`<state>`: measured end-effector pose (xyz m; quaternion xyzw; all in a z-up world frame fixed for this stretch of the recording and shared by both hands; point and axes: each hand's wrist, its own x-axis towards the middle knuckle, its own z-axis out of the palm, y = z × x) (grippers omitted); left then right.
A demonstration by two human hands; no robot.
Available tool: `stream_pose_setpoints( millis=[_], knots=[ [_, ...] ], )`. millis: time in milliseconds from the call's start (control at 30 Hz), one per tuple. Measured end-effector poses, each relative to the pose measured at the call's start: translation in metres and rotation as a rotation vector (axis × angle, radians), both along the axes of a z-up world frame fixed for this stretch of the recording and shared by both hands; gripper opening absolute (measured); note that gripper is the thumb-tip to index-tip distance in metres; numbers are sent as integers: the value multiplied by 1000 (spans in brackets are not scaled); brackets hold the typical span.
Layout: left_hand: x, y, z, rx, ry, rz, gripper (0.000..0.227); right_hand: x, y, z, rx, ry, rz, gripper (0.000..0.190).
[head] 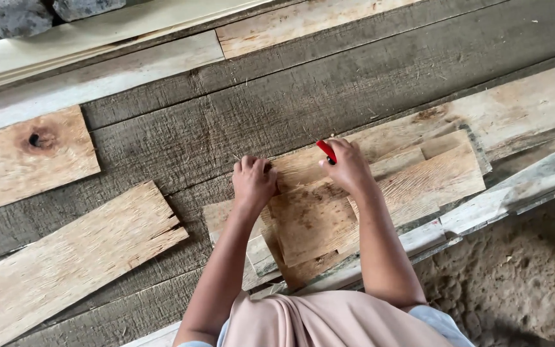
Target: The person uses a red utility knife to shave thin strips from the edges of several wooden planks on a workbench. They repeatedly scrape the blade along the wood grain to remove material and then place the trimmed pieces into a larger wooden frame.
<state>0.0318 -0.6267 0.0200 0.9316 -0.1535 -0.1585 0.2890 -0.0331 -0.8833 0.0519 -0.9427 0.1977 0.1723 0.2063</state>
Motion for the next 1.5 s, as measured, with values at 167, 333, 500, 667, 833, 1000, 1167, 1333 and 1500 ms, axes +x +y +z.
stream_pose_setpoints(
  millis=[167, 333, 500, 667, 833, 1000, 1167, 1333, 1500],
  knots=[
    [-1, -5, 18, -297, 256, 89, 39, 15, -1, 9, 33, 47, 59, 59],
    [-5, 5, 49, -885, 578, 244, 20, 21, 1, 40, 27, -35, 50, 50],
    [-10, 23, 11, -394, -40, -109, 25, 14, 15, 88, 25, -71, 52, 25],
    [7, 10, -22, 121, 133, -259, 34, 14, 20, 99, -47, -33, 65, 32],
    [7, 20, 23, -220, 543, -256, 19, 17, 48, 78, -107, -127, 224, 52],
    [12, 41, 96, -967, 1166, 129, 31, 45, 90, 100, 153, 195, 336, 57],
    [-1, 55, 33, -678, 861, 85, 25, 57, 113, 144, 191, 346, 316, 37],
    [-19, 38, -11, 21, 436, -135, 23, 50, 116, 118, 129, 477, 344, 37],
    [-18, 55, -24, 268, 128, -193, 23, 44, 106, 80, 27, 405, 441, 52]
  ],
)
